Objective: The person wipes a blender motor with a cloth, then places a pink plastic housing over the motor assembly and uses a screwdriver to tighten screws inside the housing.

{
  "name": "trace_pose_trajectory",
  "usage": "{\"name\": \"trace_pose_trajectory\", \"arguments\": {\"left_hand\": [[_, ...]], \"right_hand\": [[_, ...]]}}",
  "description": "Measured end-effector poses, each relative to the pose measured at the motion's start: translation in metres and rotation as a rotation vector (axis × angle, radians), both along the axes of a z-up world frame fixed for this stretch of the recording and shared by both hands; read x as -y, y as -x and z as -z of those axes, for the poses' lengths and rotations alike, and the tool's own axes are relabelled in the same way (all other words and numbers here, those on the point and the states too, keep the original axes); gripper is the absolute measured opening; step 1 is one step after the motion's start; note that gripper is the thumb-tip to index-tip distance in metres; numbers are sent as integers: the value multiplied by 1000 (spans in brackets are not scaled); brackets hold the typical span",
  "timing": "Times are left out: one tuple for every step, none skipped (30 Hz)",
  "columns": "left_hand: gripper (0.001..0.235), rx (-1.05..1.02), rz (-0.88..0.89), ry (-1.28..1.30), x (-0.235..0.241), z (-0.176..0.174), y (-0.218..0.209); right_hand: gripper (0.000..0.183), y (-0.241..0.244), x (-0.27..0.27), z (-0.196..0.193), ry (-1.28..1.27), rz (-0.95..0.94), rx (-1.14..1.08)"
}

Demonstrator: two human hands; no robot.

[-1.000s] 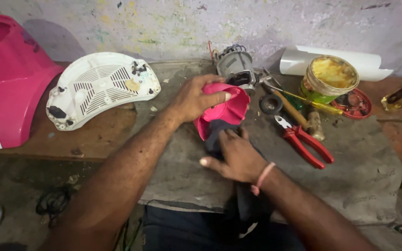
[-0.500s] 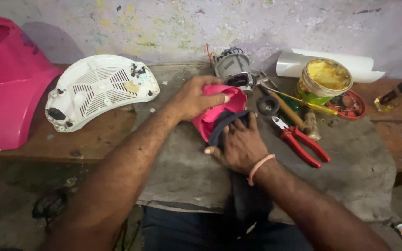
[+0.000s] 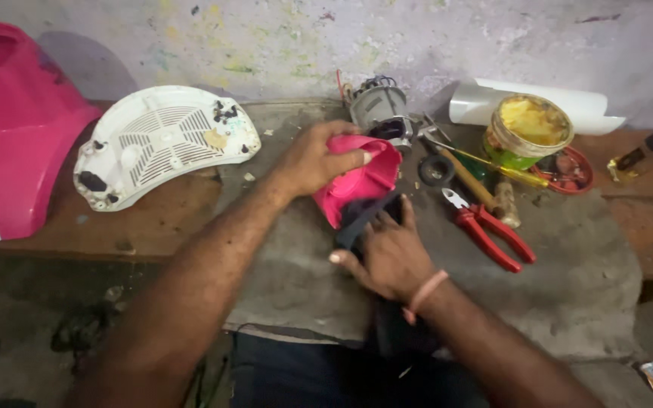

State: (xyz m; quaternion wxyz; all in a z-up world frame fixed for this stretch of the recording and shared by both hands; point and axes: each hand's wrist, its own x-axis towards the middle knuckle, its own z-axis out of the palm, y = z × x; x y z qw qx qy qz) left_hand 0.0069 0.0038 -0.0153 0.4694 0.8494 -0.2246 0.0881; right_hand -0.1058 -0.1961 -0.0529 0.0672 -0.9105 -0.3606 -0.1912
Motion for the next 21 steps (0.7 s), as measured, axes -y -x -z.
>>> {"name": "trace_pose_trajectory", "arguments": {"left_hand": [[67, -14, 19, 10, -1, -2, -1], [68, -28, 38, 20, -1, -4, -1], [67, -25, 37, 26, -1, -5, -2], [66, -22, 36, 31, -1, -6, -2], [65, -31, 33, 37, -2, -2, 2], [65, 9, 18, 35, -2, 1, 6], [65, 64, 7, 30, -2, 0, 5], [65, 120, -3, 26, -2, -2, 4], [66, 79, 14, 54, 0, 0, 5], [66, 38, 31, 83, 1, 2, 7], [67, 3, 44, 108, -2, -1, 7], [68, 2, 55, 111, -4, -3, 9], [69, 0, 54, 113, -11, -4, 15], [71, -2, 53, 115, -16, -6, 20], [72, 11, 103, 186, -17, -6, 27], [73, 24, 152, 258, -17, -8, 35], [75, 48, 205, 322, -17, -14, 40], [80, 193, 178, 184, -18, -20, 46], [85, 332, 152, 51, -18, -23, 54], [91, 470, 125, -82, -15, -25, 62], [92, 592, 158, -218, -9, -25, 69]], "right_hand": [[71, -6, -1, 2, -14, -2, 41], [70, -11, -3, 4, -27, -4, 81], [70, -18, -6, 7, -39, -14, 126], [69, -22, -6, 10, -23, 27, 32], [67, -20, -7, 15, -6, 67, -74], [66, -18, -6, 19, 11, 107, -180], [57, -18, -3, 19, -5, 97, -202], [48, -17, 2, 17, -20, 88, -224], [39, -9, 12, 17, -27, 85, -258], [32, -1, 25, 14, -279, 46, -270], [25, 3, 37, 7, -532, 1, -275], [23, 16, 51, 1, -802, 196, -506], [22, 28, 62, -5, -1064, 390, -743], [26, 33, 72, -11, -1327, 258, -677], [31, 41, 84, -14, -1586, 131, -600], [36, 50, 94, -16, -1649, 62, -651], [42, 54, 101, -18, -1717, -19, -692], [48, 54, 103, -18, -1782, -103, -734], [52, 55, 104, -18, -1824, -87, -791], [56, 54, 101, -17, -1866, -71, -849], [60, 50, 95, -17, -1906, -63, -913]]}}
